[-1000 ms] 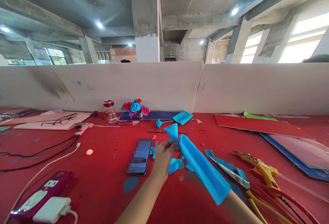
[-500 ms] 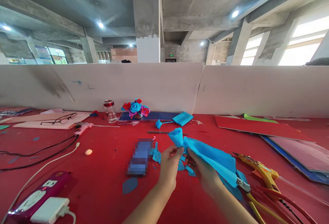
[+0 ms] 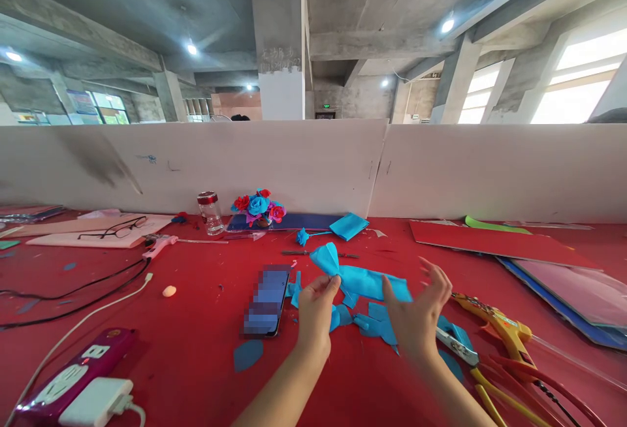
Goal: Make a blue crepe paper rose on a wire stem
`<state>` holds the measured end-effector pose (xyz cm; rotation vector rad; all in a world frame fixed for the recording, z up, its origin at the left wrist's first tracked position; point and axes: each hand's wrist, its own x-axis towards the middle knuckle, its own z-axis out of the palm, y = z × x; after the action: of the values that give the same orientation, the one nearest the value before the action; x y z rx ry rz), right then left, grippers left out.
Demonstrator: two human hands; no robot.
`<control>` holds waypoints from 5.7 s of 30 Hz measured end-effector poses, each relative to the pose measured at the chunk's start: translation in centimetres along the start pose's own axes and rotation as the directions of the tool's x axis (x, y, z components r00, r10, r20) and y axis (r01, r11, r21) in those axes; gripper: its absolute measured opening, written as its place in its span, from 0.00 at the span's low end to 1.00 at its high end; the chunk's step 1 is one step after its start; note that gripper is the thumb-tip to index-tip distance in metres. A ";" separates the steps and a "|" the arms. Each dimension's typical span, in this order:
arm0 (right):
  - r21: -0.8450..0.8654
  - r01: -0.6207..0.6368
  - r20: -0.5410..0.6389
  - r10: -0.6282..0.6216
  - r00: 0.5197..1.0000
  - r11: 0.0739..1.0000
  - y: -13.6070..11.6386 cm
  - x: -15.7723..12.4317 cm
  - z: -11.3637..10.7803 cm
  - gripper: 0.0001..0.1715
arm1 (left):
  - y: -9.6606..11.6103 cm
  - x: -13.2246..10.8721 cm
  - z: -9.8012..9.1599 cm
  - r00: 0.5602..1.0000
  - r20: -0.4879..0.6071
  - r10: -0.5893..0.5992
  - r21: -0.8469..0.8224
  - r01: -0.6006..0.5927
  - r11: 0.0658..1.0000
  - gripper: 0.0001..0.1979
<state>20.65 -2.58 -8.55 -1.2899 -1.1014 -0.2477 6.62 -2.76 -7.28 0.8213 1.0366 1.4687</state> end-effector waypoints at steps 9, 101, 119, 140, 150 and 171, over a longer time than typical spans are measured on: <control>0.238 0.586 0.360 -0.631 0.687 0.774 -0.7 -1.9 -0.2 0.14 | -0.6 -0.2 0.4 1.000 0.004 0.021 -0.051 -0.021 0.998 0.15; 0.275 -0.775 0.799 0.314 0.513 0.569 -3.1 -1.0 -0.3 0.16 | 0.4 0.3 -0.5 0.966 0.258 -0.024 0.098 -0.001 0.995 0.14; 0.316 -0.817 0.821 0.294 0.490 0.483 -3.2 -1.7 -0.2 0.16 | 0.0 0.4 -0.3 0.982 0.188 0.017 0.123 -0.041 0.992 0.18; 0.240 -0.614 0.744 0.263 0.614 0.752 -3.0 -0.8 -0.5 0.17 | 0.3 0.0 -0.3 0.973 0.230 -0.016 0.213 -0.035 0.976 0.17; 0.163 -0.302 0.627 0.138 0.767 0.939 -2.8 -1.5 -0.6 0.10 | -1.0 0.1 0.1 0.976 0.188 0.112 0.302 -0.166 0.939 0.19; 0.086 0.013 0.584 -0.061 0.809 0.996 -2.0 -1.8 -0.6 0.07 | -1.0 -0.4 0.6 0.984 0.180 -0.005 0.198 -0.031 0.980 0.15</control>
<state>18.63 -4.51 -8.58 -1.3090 -1.6465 0.1884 7.58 -3.07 -8.00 1.0862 1.0539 1.2879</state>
